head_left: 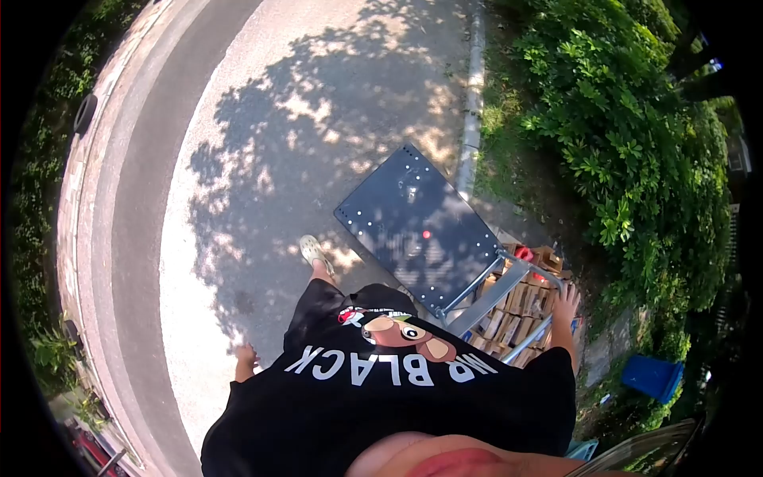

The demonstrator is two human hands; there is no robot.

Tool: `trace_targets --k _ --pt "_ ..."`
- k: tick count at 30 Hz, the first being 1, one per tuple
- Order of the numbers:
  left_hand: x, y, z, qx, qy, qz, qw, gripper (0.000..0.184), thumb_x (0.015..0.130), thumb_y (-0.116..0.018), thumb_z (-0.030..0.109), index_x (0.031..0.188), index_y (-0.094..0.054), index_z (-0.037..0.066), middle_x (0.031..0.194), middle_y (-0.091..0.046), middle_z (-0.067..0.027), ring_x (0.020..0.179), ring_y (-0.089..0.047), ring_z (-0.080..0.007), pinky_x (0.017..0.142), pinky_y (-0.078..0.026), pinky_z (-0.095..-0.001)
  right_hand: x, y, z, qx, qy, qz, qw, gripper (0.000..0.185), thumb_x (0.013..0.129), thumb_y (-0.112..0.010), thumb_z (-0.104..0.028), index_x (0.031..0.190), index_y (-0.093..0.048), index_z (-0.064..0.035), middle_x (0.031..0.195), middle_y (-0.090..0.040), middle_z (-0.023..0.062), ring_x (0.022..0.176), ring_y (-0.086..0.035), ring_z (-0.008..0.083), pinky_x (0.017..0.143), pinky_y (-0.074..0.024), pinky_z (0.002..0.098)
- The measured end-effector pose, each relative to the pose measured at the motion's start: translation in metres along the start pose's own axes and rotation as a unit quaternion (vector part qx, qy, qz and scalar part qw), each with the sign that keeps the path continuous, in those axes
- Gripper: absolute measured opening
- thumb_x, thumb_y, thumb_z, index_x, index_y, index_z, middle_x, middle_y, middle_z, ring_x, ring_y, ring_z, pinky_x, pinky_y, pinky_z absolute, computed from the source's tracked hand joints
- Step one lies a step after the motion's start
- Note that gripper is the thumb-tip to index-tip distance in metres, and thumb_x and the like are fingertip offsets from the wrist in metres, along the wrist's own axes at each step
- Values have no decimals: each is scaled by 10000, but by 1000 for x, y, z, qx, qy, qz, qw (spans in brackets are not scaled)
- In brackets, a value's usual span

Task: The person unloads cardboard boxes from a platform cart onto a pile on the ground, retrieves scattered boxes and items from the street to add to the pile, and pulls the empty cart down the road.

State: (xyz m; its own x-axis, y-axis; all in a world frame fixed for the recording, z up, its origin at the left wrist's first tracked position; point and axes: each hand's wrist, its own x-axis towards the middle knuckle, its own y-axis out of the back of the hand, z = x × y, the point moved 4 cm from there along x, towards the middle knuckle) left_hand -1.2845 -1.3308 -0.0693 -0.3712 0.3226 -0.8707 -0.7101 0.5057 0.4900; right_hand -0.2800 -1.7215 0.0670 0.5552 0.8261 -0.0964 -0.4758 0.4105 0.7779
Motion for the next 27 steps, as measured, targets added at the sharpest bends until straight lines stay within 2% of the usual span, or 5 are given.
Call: trace_targets --k 6,10,17,20,27 --pt "32 116 121 53 -105 29 993 483 1002 -409 376 1171 -505 -66 974 -604 -185 791 -664 -301 547 -566 -408 -55 68 -78 177 -455 -59 871 440 865 -620 -244 1284 -565 -124 1320 -543 121 1306 -415 314 1074 -344 503" --pt "20 198 265 57 -228 89 968 480 1003 -402 399 1268 -494 9 1128 -612 -160 836 -644 -233 664 -499 -360 -104 57 -116 244 -580 -132 766 495 861 -644 -264 1307 -530 -82 1345 -521 146 1290 -442 312 1054 -372 477" --pt "-44 146 392 132 -346 47 928 480 1003 -422 392 1262 -518 -1 1115 -625 -153 821 -648 -212 651 -487 -330 -170 9 -135 373 -613 -126 685 611 856 -687 -300 1347 -470 -8 1389 -481 191 1261 -489 308 1020 -422 431" --pt "-11 105 383 217 -327 -8 920 489 987 -445 432 1252 -529 30 1113 -619 -127 783 -648 -208 620 -480 -331 -172 22 -127 404 -595 -104 687 728 794 -751 -301 1329 -433 76 1217 -566 297 1129 -546 457 970 -438 489" --pt "-11 43 335 191 -327 -23 925 481 982 -445 440 1214 -541 30 1069 -625 -130 774 -669 -236 583 -490 -358 -186 1 -118 391 -601 -38 696 854 804 -749 -326 1432 -315 55 1394 -429 300 1280 -429 431 1069 -361 490"
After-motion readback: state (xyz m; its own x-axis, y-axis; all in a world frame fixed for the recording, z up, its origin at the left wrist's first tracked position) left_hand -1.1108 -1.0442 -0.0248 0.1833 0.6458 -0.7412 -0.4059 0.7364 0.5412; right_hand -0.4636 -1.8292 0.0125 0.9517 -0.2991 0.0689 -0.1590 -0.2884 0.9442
